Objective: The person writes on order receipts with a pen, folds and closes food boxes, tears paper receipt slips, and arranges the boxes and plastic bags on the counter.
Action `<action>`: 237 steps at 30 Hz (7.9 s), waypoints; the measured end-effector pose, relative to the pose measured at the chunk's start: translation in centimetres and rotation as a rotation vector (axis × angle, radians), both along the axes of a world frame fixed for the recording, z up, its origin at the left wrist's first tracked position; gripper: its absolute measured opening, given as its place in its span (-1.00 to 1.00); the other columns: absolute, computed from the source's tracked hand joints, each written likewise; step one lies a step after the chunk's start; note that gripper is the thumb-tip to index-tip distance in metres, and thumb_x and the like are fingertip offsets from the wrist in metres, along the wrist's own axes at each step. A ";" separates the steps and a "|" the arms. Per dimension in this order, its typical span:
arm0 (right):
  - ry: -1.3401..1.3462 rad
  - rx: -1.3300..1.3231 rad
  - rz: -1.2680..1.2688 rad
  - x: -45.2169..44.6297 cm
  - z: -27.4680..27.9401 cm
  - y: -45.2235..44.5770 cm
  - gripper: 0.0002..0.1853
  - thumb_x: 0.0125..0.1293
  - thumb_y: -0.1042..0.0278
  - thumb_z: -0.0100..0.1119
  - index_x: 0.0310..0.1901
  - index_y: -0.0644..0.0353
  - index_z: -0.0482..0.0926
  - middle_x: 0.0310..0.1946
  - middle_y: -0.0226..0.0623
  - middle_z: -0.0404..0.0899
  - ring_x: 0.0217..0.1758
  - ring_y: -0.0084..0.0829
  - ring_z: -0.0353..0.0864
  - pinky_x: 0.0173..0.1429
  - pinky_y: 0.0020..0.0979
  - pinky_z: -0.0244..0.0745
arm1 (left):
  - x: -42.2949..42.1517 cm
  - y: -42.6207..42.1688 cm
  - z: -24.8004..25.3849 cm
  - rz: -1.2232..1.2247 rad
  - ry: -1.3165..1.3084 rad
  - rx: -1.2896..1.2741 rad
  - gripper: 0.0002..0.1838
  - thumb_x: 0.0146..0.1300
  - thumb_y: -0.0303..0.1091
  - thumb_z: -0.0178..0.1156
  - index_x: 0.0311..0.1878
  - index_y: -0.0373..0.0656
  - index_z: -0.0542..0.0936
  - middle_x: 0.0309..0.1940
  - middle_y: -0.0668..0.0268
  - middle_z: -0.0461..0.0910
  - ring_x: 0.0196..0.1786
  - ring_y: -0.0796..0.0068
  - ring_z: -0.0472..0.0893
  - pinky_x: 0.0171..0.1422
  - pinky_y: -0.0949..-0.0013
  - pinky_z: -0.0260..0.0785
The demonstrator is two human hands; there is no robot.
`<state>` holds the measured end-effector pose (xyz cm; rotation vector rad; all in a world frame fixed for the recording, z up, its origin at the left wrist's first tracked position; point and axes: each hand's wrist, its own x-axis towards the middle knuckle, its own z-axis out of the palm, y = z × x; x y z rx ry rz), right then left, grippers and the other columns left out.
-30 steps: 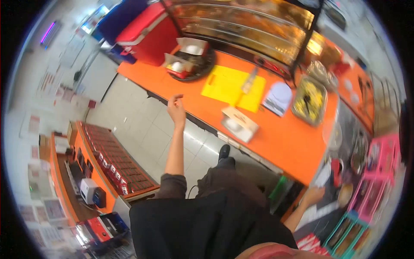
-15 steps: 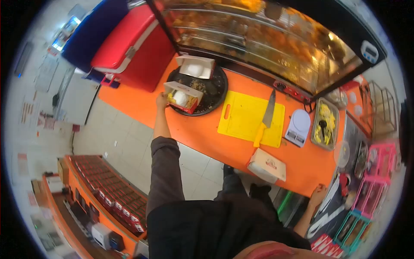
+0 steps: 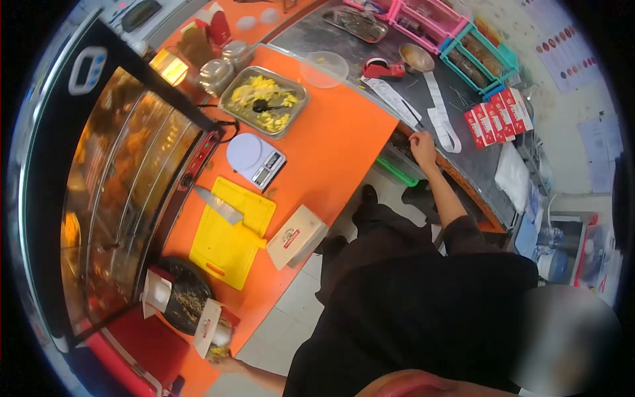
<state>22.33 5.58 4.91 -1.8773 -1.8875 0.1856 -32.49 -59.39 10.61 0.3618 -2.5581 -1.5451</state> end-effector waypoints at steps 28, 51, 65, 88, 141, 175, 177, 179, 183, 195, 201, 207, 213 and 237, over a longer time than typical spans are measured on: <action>1.999 -0.701 0.522 12.3 -5.9 20.0 -0.66 0.45 -0.03 0.04 -0.03 0.09 0.50 -0.47 -0.44 0.33 -0.25 -0.44 0.42 -0.06 -0.38 0.33 | 40.6 71.4 -9.8 -0.456 0.263 -0.273 -0.76 0.38 -0.36 0.01 -0.06 -0.36 0.48 -0.14 0.02 0.49 -0.05 0.10 0.48 0.11 0.11 0.31; 0.812 -0.201 0.345 8.9 -10.3 18.8 -0.84 0.31 0.42 0.27 -0.40 0.28 0.57 -0.50 -0.38 0.53 -0.49 -0.62 0.48 -0.38 -0.54 0.36 | 49.1 77.8 -14.6 -1.696 0.442 -0.493 0.13 0.03 0.44 0.15 0.54 -0.10 0.08 0.57 0.20 -0.02 0.62 0.15 -0.14 0.55 -0.33 -0.46; 0.705 -0.084 0.384 8.8 -9.7 18.6 -0.81 0.28 0.47 0.27 -0.46 0.27 0.51 -0.53 -0.31 0.51 -0.52 -0.49 0.46 -0.38 -0.47 0.35 | 49.1 77.7 -15.0 -1.694 0.461 -0.496 0.13 0.04 0.47 0.11 0.54 -0.11 0.08 0.57 0.19 -0.02 0.62 0.17 -0.14 0.56 -0.31 -0.48; 0.953 -0.170 0.419 10.8 -10.3 19.3 -0.78 0.40 0.46 0.09 -0.44 0.29 0.48 -0.54 -0.33 0.46 -0.53 -0.57 0.43 -0.44 -0.50 0.32 | 49.2 77.7 -14.9 -1.694 0.455 -0.539 0.14 0.04 0.47 0.13 0.54 -0.10 0.08 0.57 0.20 -0.04 0.63 0.16 -0.16 0.56 -0.30 -0.48; 0.681 -0.509 0.976 -4.4 -2.6 19.7 -0.43 0.19 0.25 0.02 0.28 0.13 0.49 0.42 -0.07 0.21 0.48 -0.15 0.17 0.54 -0.19 0.04 | 28.1 66.4 -8.0 -1.448 -0.273 0.185 -0.22 0.20 0.08 0.26 0.42 -0.12 0.36 0.53 0.11 0.04 0.55 0.10 0.06 0.57 0.02 -0.12; -0.386 -0.018 1.153 -4.9 -2.6 16.6 -0.07 0.14 0.18 0.26 0.53 -0.01 0.01 0.55 -0.17 -0.07 0.62 -0.10 -0.16 0.58 -0.01 -0.13 | 30.0 70.2 -11.2 -1.649 0.708 -0.723 -0.03 -0.13 0.13 0.47 0.45 0.45 0.28 0.50 -0.21 -0.07 0.54 -0.34 -0.10 0.49 -0.45 -0.25; 0.082 -0.165 1.154 -3.1 -0.5 16.9 -0.22 0.14 0.35 0.16 0.45 0.04 0.20 0.46 -0.15 0.14 0.55 -0.16 0.06 0.50 -0.10 0.10 | 29.7 69.9 -11.1 -1.654 0.709 -0.732 -0.01 -0.12 0.13 0.47 0.46 0.40 0.26 0.49 -0.21 -0.04 0.53 -0.33 -0.08 0.49 -0.46 -0.28; 0.270 -0.150 0.807 1.4 -2.7 17.8 -0.42 0.13 0.42 0.16 0.27 0.12 0.43 0.30 -0.08 0.34 0.38 -0.15 0.32 0.39 -0.17 0.27 | 30.0 69.8 -9.9 -1.648 0.703 -0.746 0.01 -0.11 0.12 0.46 0.48 0.35 0.24 0.48 -0.21 -0.01 0.53 -0.33 -0.06 0.49 -0.47 -0.31; -0.071 -0.044 -0.245 13.8 -6.1 21.6 -0.53 0.20 0.25 0.31 0.10 0.24 0.44 0.00 0.10 0.44 0.10 0.10 0.41 0.24 -0.02 0.29 | 34.3 70.8 -6.5 -1.599 0.657 -0.643 -0.02 0.04 0.01 0.42 0.51 0.01 0.17 0.46 -0.16 0.04 0.54 -0.24 -0.03 0.50 -0.45 -0.35; 0.445 -0.516 -0.128 24.4 -11.5 21.9 -0.66 0.05 0.25 0.49 -0.20 0.19 0.60 -0.48 -0.19 0.64 -0.38 -0.25 0.66 -0.23 -0.28 0.53 | 64.5 88.0 -13.6 -1.785 -0.376 -0.230 -0.44 0.21 -0.10 0.29 0.14 -0.32 0.47 0.05 -0.02 0.49 0.07 -0.05 0.52 0.17 0.12 0.37; 0.538 -0.498 -0.157 26.8 -8.9 18.2 -0.82 0.16 0.28 0.37 -0.31 0.19 0.63 -0.40 -0.14 0.67 -0.29 -0.12 0.68 -0.17 -0.19 0.53 | 70.6 95.3 -9.8 -1.568 0.093 -0.665 -0.22 0.16 -0.04 0.34 0.29 -0.32 0.26 0.23 -0.10 0.28 0.33 -0.13 0.25 0.23 -0.11 0.31; 0.620 -0.180 -0.289 27.4 -7.3 24.1 -0.87 0.27 0.34 0.26 -0.25 0.21 0.60 -0.40 -0.08 0.65 -0.29 -0.03 0.66 -0.20 -0.15 0.52 | 72.7 99.6 -10.9 -1.469 0.130 -0.798 -0.22 0.13 -0.20 0.38 0.31 -0.30 0.19 0.23 -0.10 0.28 0.29 -0.14 0.31 0.07 -0.13 0.43; 0.392 0.310 -0.173 25.5 -11.1 35.9 -0.52 0.17 0.44 0.35 0.12 0.14 0.43 -0.36 -0.22 0.67 -0.35 -0.18 0.65 -0.18 -0.29 0.51 | 72.0 96.5 -14.0 -1.555 -0.053 -0.455 -0.29 0.06 -0.40 0.40 0.26 -0.31 0.28 0.11 -0.19 0.45 0.09 -0.24 0.52 0.10 -0.05 0.43; 0.886 -0.083 0.163 26.3 3.6 33.0 -0.69 0.06 0.58 0.41 -0.13 0.03 0.74 -0.01 -0.37 0.39 -0.03 -0.50 0.49 -0.05 -0.53 0.46 | 68.1 94.5 -4.4 -1.415 -0.737 0.728 -0.68 0.32 -0.51 0.24 0.12 -0.22 0.51 -0.15 0.39 0.59 -0.09 0.65 0.54 0.01 0.54 0.37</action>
